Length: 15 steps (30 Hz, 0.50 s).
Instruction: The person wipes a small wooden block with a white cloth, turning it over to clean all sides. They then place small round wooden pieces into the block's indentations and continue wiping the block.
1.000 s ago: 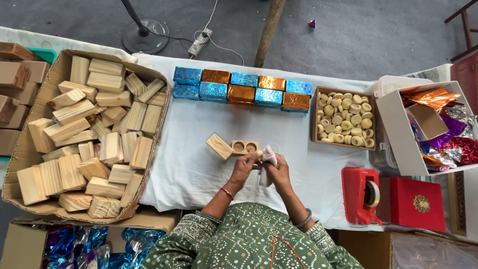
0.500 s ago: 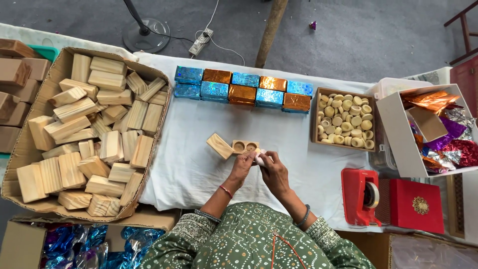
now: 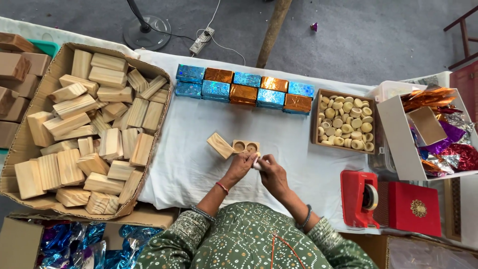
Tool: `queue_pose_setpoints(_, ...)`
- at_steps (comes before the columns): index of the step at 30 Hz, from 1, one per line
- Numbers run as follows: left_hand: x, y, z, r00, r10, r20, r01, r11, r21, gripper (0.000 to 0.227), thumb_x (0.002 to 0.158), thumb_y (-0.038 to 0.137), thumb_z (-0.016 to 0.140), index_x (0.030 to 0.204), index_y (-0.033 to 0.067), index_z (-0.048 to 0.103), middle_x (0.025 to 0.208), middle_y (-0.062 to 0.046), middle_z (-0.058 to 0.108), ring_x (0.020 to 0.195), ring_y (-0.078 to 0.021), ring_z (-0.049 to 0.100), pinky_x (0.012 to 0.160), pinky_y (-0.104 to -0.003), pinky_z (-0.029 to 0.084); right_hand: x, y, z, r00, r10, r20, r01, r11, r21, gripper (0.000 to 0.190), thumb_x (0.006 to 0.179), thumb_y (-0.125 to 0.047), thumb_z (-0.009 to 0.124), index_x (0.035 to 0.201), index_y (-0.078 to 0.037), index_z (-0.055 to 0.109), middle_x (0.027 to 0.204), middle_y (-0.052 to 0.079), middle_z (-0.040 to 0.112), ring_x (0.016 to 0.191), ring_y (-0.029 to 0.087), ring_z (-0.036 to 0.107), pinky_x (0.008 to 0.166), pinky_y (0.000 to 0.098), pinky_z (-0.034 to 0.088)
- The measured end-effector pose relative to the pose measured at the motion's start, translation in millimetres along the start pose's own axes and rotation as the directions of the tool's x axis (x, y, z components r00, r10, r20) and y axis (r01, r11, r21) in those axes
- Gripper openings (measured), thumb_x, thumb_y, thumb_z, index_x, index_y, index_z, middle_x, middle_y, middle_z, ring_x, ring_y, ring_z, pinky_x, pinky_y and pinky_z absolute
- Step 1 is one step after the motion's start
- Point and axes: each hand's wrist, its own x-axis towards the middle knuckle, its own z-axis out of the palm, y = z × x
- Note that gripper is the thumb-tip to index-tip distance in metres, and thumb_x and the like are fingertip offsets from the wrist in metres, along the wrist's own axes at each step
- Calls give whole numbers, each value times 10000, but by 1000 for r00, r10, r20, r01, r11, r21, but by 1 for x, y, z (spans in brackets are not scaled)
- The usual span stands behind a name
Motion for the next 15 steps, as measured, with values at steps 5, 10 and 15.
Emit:
queue_pose_setpoints(5,9,-31,9,982,-182,-39,180,982,-60,392,1054,316,598,956,-29,758,780,-54,731,689,-119,661,657,-295,567,8,18,-17,991,11,134,7,991,-131,297,884,-46,687,1167,-134,706,1116,79,644,826,265,736,634,362,603)
queue_pose_setpoints(10,4,-3,4,963,-270,-23,245,903,-353,375,1062,328,576,997,9,762,889,-38,763,761,-125,686,755,-286,619,18,2,-28,997,70,-20,-67,990,124,410,847,-43,720,1252,-96,674,1216,127,650,865,352,715,723,434,585)
queue_pose_setpoints(15,-2,6,8,994,-103,46,112,945,-307,371,1083,257,577,999,-51,766,944,-56,744,844,-98,695,777,-290,633,19,12,-7,986,164,2,-156,935,317,442,807,20,690,1235,-90,687,1142,111,693,970,337,717,817,400,580)
